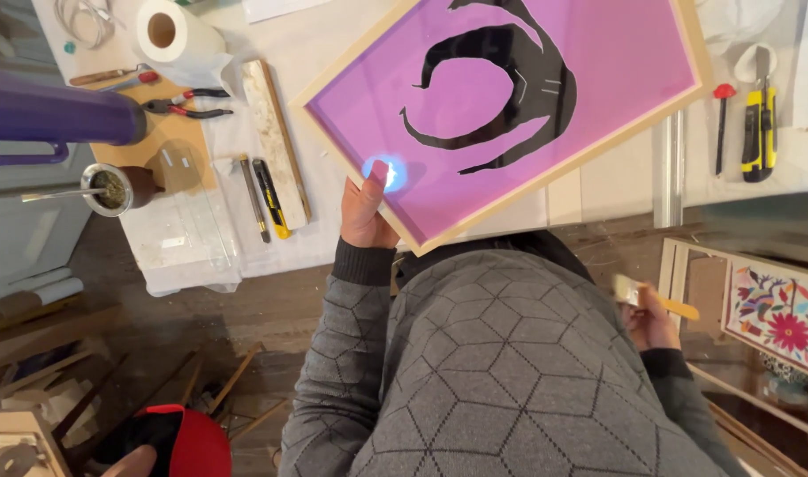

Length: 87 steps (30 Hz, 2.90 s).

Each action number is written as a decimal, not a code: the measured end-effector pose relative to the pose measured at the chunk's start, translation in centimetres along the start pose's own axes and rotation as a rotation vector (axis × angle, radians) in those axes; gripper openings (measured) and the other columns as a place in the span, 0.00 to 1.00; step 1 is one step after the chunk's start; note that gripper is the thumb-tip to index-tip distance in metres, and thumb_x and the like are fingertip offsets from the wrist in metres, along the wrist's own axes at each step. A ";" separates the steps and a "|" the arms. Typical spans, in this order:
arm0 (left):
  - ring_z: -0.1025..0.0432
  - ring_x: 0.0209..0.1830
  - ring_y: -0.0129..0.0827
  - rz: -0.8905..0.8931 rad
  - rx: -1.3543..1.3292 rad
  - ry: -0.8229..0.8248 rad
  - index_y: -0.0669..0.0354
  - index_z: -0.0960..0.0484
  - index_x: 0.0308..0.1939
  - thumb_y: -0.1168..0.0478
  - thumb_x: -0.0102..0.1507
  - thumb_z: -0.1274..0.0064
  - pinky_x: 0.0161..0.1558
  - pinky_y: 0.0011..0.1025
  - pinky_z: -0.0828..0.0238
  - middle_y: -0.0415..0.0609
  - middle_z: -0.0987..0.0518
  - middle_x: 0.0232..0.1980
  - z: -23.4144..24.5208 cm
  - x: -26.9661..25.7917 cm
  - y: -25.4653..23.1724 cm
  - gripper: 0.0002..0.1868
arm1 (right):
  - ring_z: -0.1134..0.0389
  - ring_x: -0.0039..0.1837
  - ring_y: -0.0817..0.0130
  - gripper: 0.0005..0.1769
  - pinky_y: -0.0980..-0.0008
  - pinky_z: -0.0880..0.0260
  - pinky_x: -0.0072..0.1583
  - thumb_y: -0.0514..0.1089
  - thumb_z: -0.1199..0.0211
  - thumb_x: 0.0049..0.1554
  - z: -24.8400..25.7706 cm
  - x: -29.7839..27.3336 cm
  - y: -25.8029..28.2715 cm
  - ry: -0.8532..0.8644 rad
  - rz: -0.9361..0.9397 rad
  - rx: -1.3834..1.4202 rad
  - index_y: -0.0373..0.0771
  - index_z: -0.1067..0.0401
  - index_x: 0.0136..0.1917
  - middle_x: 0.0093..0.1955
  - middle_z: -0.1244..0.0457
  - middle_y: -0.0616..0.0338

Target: Framing a piece of artwork by cleaning the frame components and using a staple gun to secure the assembly.

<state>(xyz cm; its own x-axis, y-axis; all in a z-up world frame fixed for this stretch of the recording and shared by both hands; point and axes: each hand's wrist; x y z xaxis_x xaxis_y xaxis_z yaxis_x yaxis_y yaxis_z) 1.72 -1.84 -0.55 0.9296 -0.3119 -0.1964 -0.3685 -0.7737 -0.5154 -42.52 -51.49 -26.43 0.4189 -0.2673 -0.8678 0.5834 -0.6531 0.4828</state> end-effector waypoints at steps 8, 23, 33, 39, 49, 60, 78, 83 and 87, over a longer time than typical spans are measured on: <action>0.24 0.57 0.38 -0.007 0.006 0.006 0.63 0.29 0.67 0.50 0.66 0.34 0.57 0.41 0.23 0.49 0.21 0.58 -1.0 -0.2 0.1 0.33 | 0.34 0.52 0.67 0.09 0.70 0.33 0.51 0.45 0.42 0.75 1.1 1.7 -0.2 0.260 0.185 0.271 0.36 0.30 0.60 0.48 0.37 0.60; 0.24 0.60 0.39 0.002 -0.040 0.028 0.63 0.32 0.70 0.50 0.64 0.33 0.58 0.41 0.23 0.50 0.22 0.62 -0.5 -1.1 1.3 0.37 | 0.28 0.54 0.65 0.25 0.65 0.29 0.57 0.37 0.48 0.61 -34.0 -20.0 23.1 0.432 0.158 -0.606 0.35 0.40 0.71 0.56 0.31 0.47; 0.25 0.61 0.40 -0.005 -0.042 0.005 0.65 0.30 0.69 0.48 0.65 0.33 0.61 0.42 0.23 0.50 0.22 0.62 0.7 -1.5 1.5 0.37 | 0.29 0.59 0.66 0.22 0.68 0.33 0.64 0.40 0.45 0.63 -37.8 -19.2 21.9 0.601 0.313 -0.723 0.27 0.35 0.68 0.58 0.30 0.48; 0.25 0.61 0.39 0.005 -0.055 -0.003 0.64 0.31 0.69 0.47 0.64 0.34 0.60 0.41 0.23 0.50 0.22 0.62 0.4 -1.4 1.0 0.38 | 0.29 0.58 0.65 0.23 0.67 0.33 0.62 0.41 0.44 0.61 -38.1 -19.0 21.6 0.555 0.227 -0.709 0.29 0.37 0.68 0.58 0.29 0.49; 0.25 0.62 0.39 0.021 -0.081 0.005 0.63 0.32 0.70 0.48 0.66 0.35 0.60 0.41 0.23 0.51 0.22 0.63 1.3 -1.3 1.1 0.37 | 0.29 0.58 0.65 0.23 0.66 0.31 0.64 0.35 0.43 0.61 -37.8 -19.7 21.7 0.622 0.305 -0.596 0.28 0.35 0.68 0.57 0.30 0.49; 0.26 0.64 0.42 0.057 -0.157 0.049 0.64 0.34 0.73 0.46 0.65 0.36 0.62 0.42 0.23 0.54 0.24 0.67 -0.2 -0.5 0.6 0.40 | 0.29 0.57 0.66 0.21 0.69 0.30 0.59 0.35 0.40 0.59 -38.7 -20.2 21.9 0.492 0.302 -0.630 0.28 0.33 0.64 0.57 0.30 0.51; 0.23 0.59 0.39 0.000 -0.013 -0.013 0.66 0.29 0.68 0.49 0.62 0.31 0.59 0.41 0.22 0.51 0.21 0.60 -0.7 0.4 0.6 0.38 | 0.34 0.48 0.69 0.15 0.72 0.31 0.54 0.33 0.31 0.63 -42.2 -27.1 31.0 0.027 1.167 -0.673 0.30 0.36 0.57 0.53 0.34 0.52; 0.23 0.55 0.37 0.024 -0.036 0.016 0.67 0.27 0.65 0.51 0.65 0.30 0.56 0.38 0.23 0.51 0.20 0.58 0.8 0.1 2.0 0.34 | 0.28 0.56 0.70 0.13 0.72 0.27 0.50 0.37 0.31 0.60 -46.0 -25.1 30.3 0.469 0.903 -0.583 0.39 0.27 0.59 0.54 0.29 0.56; 0.23 0.55 0.37 0.026 -0.044 0.020 0.66 0.26 0.64 0.51 0.64 0.31 0.57 0.39 0.22 0.50 0.20 0.57 -0.2 0.5 1.7 0.32 | 0.25 0.43 0.73 0.11 0.74 0.24 0.45 0.40 0.25 0.52 -49.9 -28.7 29.2 1.169 0.982 -1.073 0.47 0.18 0.49 0.43 0.26 0.64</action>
<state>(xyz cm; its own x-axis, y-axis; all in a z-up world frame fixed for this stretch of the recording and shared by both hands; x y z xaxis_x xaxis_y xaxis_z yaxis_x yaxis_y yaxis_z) 1.59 -3.45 -1.34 0.9193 -0.3435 -0.1922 -0.3934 -0.7884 -0.4730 -2.74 -27.54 18.46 0.7678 0.6405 0.0172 -0.1937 0.2064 0.9591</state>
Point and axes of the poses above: each hand's wrist, its own x-axis towards the middle knuckle, its own z-axis out of the back of the hand, y = z × x
